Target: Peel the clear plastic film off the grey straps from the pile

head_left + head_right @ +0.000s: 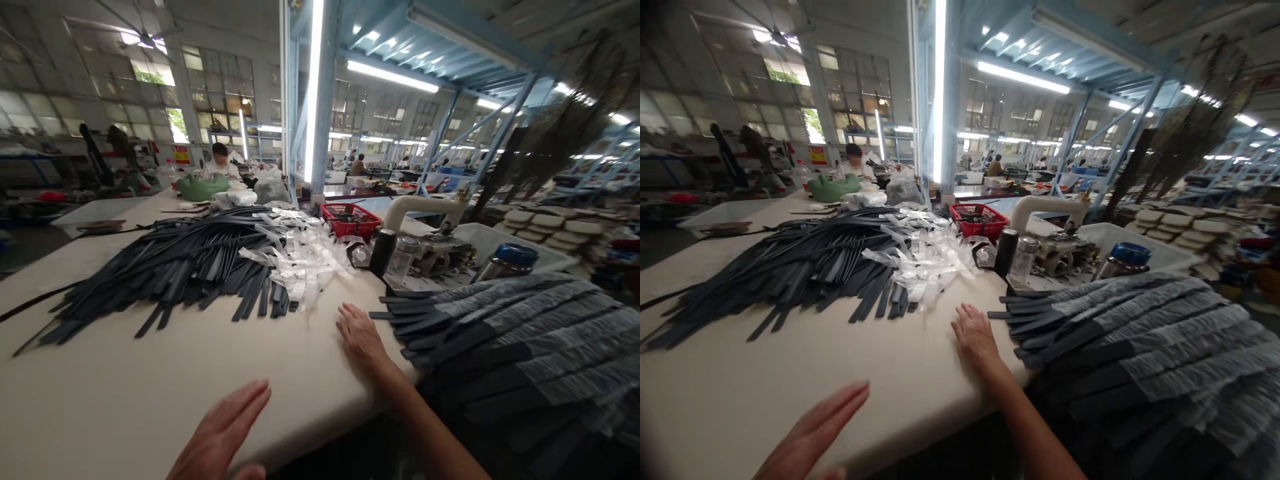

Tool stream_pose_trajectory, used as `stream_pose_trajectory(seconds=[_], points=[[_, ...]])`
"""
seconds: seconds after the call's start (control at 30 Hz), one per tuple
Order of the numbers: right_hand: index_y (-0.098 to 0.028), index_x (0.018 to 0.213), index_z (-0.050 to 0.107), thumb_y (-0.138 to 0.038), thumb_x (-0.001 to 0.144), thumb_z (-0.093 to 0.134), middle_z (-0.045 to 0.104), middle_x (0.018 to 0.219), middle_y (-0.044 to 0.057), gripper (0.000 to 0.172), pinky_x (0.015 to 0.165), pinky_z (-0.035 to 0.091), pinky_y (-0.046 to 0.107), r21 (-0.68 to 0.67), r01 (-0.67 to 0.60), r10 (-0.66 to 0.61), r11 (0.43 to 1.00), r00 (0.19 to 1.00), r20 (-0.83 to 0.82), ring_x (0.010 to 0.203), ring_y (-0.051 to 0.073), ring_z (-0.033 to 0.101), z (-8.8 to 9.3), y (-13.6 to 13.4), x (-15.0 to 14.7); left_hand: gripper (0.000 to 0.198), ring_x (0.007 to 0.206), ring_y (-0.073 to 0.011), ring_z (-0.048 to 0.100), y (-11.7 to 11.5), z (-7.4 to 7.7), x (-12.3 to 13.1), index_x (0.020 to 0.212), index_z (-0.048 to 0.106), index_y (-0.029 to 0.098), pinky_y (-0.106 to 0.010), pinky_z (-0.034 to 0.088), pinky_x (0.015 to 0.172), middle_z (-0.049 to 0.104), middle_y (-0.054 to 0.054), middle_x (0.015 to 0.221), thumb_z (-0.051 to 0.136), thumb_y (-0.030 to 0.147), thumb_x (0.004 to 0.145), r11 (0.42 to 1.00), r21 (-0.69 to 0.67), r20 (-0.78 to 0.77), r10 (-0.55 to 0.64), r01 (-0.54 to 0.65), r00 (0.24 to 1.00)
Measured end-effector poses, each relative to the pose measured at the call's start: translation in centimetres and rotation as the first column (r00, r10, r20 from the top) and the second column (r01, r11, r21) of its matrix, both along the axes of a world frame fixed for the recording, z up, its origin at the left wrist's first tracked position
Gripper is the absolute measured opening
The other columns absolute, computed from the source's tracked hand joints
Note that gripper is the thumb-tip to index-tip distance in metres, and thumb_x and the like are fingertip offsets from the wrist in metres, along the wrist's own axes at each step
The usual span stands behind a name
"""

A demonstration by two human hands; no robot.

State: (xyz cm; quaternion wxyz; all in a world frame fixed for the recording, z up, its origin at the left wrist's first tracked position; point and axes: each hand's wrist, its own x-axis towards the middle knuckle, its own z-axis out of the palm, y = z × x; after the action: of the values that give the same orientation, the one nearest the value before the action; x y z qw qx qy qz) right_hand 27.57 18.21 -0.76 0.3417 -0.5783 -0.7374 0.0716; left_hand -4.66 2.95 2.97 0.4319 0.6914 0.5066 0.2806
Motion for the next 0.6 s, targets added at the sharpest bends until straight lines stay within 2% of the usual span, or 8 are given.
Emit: stream_pose_trajectory(seconds=[0.07, 0.13, 0.23, 0.33, 0.43, 0.53, 0.57, 0.6], points=[[-0.013, 0.126, 0.062, -0.034, 0.095, 0.043, 0.060, 0.139, 0.019, 0.042, 0.113, 0.036, 0.059, 0.055, 0.048, -0.045, 0.997, 0.997, -0.066, 0.132, 0.032, 0.053, -0.6, 0.4, 0.8, 0.078, 0.149, -0.0351, 0.026, 4.6, 0.6, 1.1, 0.149, 0.040, 0.027, -0.057, 0.012, 0.124, 0.033, -0.007, 0.161, 0.057, 0.066, 0.084, 0.969, 0.214, -0.341, -0.044, 0.123, 0.939], [-0.013, 0.130, 0.059, -0.039, 0.098, 0.038, 0.058, 0.141, 0.018, 0.047, 0.115, 0.036, 0.054, 0.108, 0.097, -0.081, 0.989, 0.986, -0.144, 0.134, 0.030, 0.051, -0.9, 0.4, 1.6, 0.083, 0.150, -0.0333, 0.022, 8.7, 1.2, 3.3, 0.151, 0.032, 0.014, -0.056, 0.011, 0.124, 0.027, -0.015, 0.162, 0.047, 0.066, 0.089, 0.951, 0.187, -0.607, -0.085, 0.246, 0.790], [-0.013, 0.132, 0.056, -0.048, 0.100, 0.033, 0.058, 0.140, 0.019, 0.053, 0.113, 0.039, 0.053, 0.139, 0.180, -0.139, 0.974, 0.956, -0.257, 0.132, 0.030, 0.052, -1.1, 0.4, 2.5, 0.086, 0.152, -0.0330, 0.016, 12.3, 1.6, 7.5, 0.151, 0.026, 0.003, -0.055, 0.012, 0.124, 0.020, -0.022, 0.162, 0.046, 0.062, 0.091, 0.950, 0.085, -0.741, -0.141, 0.300, 0.656], [-0.014, 0.130, 0.058, -0.053, 0.100, 0.033, 0.060, 0.139, 0.017, 0.055, 0.111, 0.042, 0.052, 0.137, 0.207, -0.152, 0.969, 0.932, -0.329, 0.130, 0.030, 0.055, -1.2, 0.5, 2.8, 0.094, 0.152, -0.0327, 0.010, 12.2, 1.1, 11.2, 0.152, 0.020, 0.002, -0.055, 0.008, 0.124, 0.013, -0.023, 0.163, 0.049, 0.066, 0.088, 0.937, 0.063, -0.720, -0.196, 0.344, 0.666], [-0.016, 0.129, 0.059, -0.057, 0.099, 0.033, 0.061, 0.138, 0.016, 0.058, 0.112, 0.042, 0.050, 0.127, 0.200, -0.140, 0.972, 0.919, -0.370, 0.129, 0.029, 0.056, -1.1, 0.5, 2.8, 0.104, 0.153, -0.0316, 0.006, 9.3, 0.5, 13.4, 0.153, 0.019, 0.007, -0.053, 0.004, 0.125, 0.010, -0.019, 0.164, 0.048, 0.077, 0.082, 0.857, 0.035, -0.575, -0.404, 0.514, 0.711], [-0.016, 0.129, 0.060, -0.058, 0.099, 0.033, 0.062, 0.137, 0.016, 0.059, 0.112, 0.042, 0.050, 0.105, 0.190, -0.135, 0.976, 0.910, -0.391, 0.129, 0.029, 0.056, -1.0, 0.2, 2.7, 0.088, 0.152, -0.0308, 0.015, 6.8, 0.7, 13.5, 0.153, 0.028, 0.019, -0.054, 0.007, 0.125, 0.021, -0.013, 0.164, 0.046, 0.074, 0.086, 0.711, -0.026, -0.410, -0.649, 0.703, 0.641], [-0.016, 0.129, 0.061, -0.059, 0.099, 0.034, 0.062, 0.137, 0.016, 0.059, 0.112, 0.042, 0.049, 0.095, 0.185, -0.133, 0.978, 0.910, -0.393, 0.128, 0.029, 0.057, -0.9, 0.2, 2.7, 0.083, 0.152, -0.0302, 0.018, 6.7, 0.9, 13.1, 0.153, 0.029, 0.023, -0.054, 0.008, 0.125, 0.023, -0.011, 0.163, 0.045, 0.072, 0.088, 0.689, -0.033, -0.397, -0.674, 0.724, 0.623], [-0.016, 0.129, 0.061, -0.059, 0.099, 0.034, 0.062, 0.137, 0.016, 0.059, 0.112, 0.042, 0.049, 0.087, 0.180, -0.133, 0.980, 0.910, -0.392, 0.128, 0.029, 0.057, -0.9, 0.1, 2.7, 0.082, 0.151, -0.0297, 0.019, 7.0, 1.2, 12.5, 0.153, 0.028, 0.024, -0.054, 0.009, 0.125, 0.023, -0.010, 0.164, 0.045, 0.070, 0.088, 0.703, -0.035, -0.420, -0.655, 0.711, 0.627]])
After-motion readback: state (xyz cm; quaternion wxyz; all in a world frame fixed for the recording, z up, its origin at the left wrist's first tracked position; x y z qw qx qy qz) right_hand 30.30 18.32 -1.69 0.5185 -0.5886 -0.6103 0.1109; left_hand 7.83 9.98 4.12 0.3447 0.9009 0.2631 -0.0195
